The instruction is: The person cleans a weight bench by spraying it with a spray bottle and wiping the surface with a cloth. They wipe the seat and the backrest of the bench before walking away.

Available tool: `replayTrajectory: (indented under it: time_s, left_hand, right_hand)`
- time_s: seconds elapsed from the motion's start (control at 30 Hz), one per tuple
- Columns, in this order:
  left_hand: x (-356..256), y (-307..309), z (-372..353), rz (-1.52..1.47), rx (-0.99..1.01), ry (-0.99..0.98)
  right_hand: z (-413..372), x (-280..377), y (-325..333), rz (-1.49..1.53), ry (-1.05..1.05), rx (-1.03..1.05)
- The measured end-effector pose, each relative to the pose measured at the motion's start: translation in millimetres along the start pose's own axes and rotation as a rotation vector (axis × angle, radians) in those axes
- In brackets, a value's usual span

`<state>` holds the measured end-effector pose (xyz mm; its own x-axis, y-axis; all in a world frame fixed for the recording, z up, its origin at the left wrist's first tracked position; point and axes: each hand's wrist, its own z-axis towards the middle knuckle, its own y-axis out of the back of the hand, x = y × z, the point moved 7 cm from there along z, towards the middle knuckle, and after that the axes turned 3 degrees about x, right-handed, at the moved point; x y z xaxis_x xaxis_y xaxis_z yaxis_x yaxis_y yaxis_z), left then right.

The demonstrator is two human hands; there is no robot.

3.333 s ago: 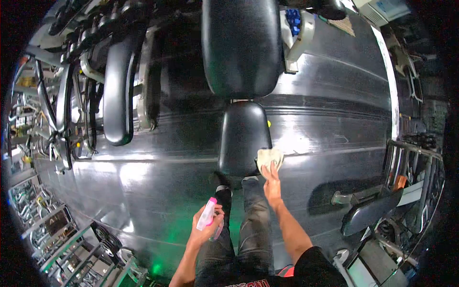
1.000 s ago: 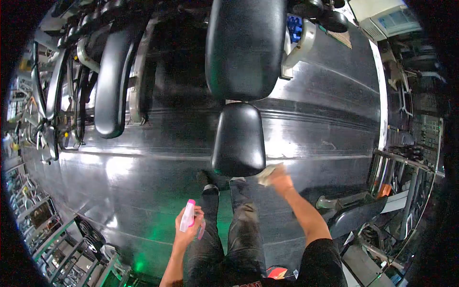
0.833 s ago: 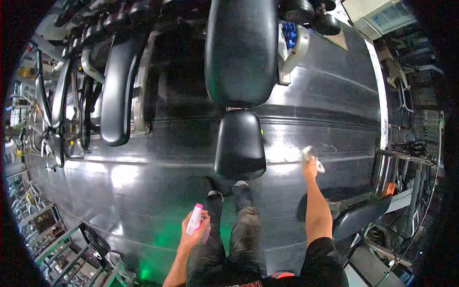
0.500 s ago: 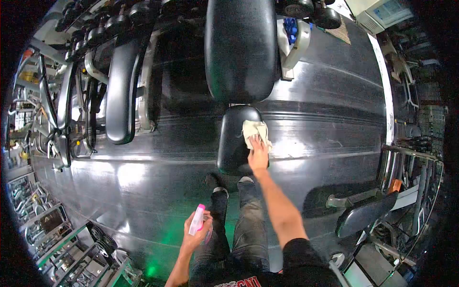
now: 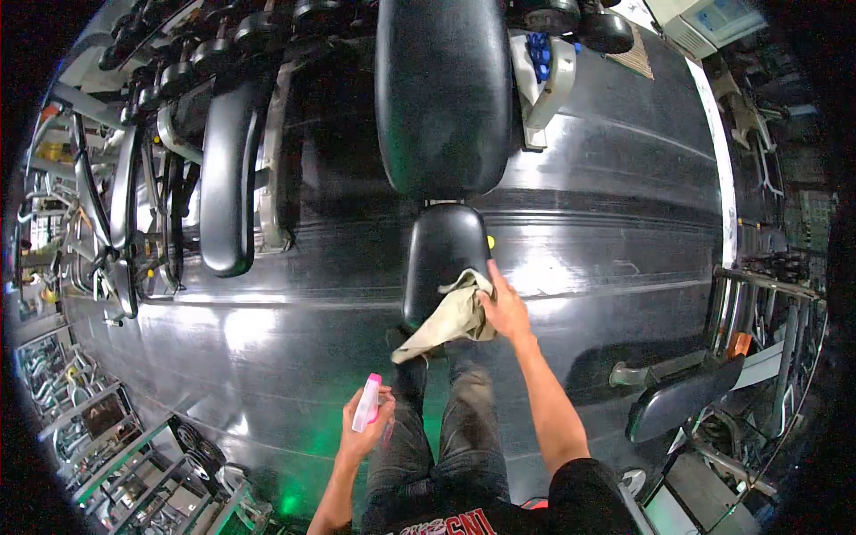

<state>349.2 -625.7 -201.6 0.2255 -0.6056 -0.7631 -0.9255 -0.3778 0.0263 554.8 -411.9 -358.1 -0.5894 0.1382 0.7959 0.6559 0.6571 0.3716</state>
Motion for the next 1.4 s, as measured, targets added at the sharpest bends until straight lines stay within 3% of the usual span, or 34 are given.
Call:
replayTrajectory:
  time_s: [0.07, 0.13, 0.2, 0.23, 0.47, 0.53, 0.6, 0.63, 0.7, 0.73, 0.8, 0.87, 0.93, 1.0, 1.07, 1.13, 1.23, 1.33, 1.4]
  left_hand:
    - [0, -1, 2, -0.002, -0.005, -0.004]
    - [2, -3, 5, -0.004, -0.011, -0.005]
    - [10, -9, 8, 0.011, -0.006, 0.053]
    - [9, -11, 9, 0.007, -0.016, 0.057]
    - [9, -31, 22, -0.028, -0.059, -0.021]
    - [9, -37, 24, -0.029, -0.082, -0.030]
    - [13, -44, 26, -0.019, -0.090, 0.007]
    - [14, -46, 27, -0.024, -0.086, -0.031]
    - [13, -48, 30, 0.049, -0.097, -0.061]
    - [12, -49, 30, 0.119, -0.099, -0.093]
    - [22, -50, 32, 0.119, -0.096, -0.079]
    - [42, -49, 33, 0.017, -0.122, 0.019]
    - [40, -51, 34, -0.003, -0.110, 0.039]
    - [38, -52, 36, -0.022, -0.100, 0.057]
    - [27, -48, 38, 0.127, -0.101, -0.039]
    - [23, -46, 40, 0.079, -0.129, -0.006]
    - [26, -49, 43, 0.009, -0.145, 0.014]
    - [29, -51, 46, 0.016, -0.113, -0.006]
    - [28, -51, 46, 0.042, -0.072, -0.020]
  right_hand:
    - [-2, 5, 22, -0.491, -0.057, -0.379]
    - [-4, -6, 1, -0.382, -0.047, -0.384]
    - [-4, -1, -47, -0.659, 0.071, -0.236]
    - [-1, -4, -54, -0.658, 0.109, -0.248]
    - [34, -39, -52, -0.868, 0.198, -0.178]
    - [49, -47, -48, -0.832, 0.179, -0.188]
    - [71, -50, -27, -0.523, 0.125, -0.419]
    - [90, -47, -26, -0.521, 0.128, -0.411]
    - [126, -47, -10, -0.313, -0.035, -0.519]
    - [139, -36, -9, -0.331, 0.039, -0.573]
    - [157, -2, -24, -0.698, 0.281, -0.510]
    - [172, 34, -58, -0.715, 0.381, -0.340]
    - [186, 38, -126, -0.836, 0.610, -0.118]
    - [184, 38, -183, -1.046, 0.694, 0.271]
    - [189, 22, -205, -1.250, 0.564, 0.434]
    - [192, 25, -195, -1.105, 0.570, 0.300]
    - [190, 46, -156, -0.929, 0.767, 0.043]
    - [194, 50, -108, -0.740, 0.835, -0.035]
    - [200, 41, -82, -0.695, 0.703, -0.057]
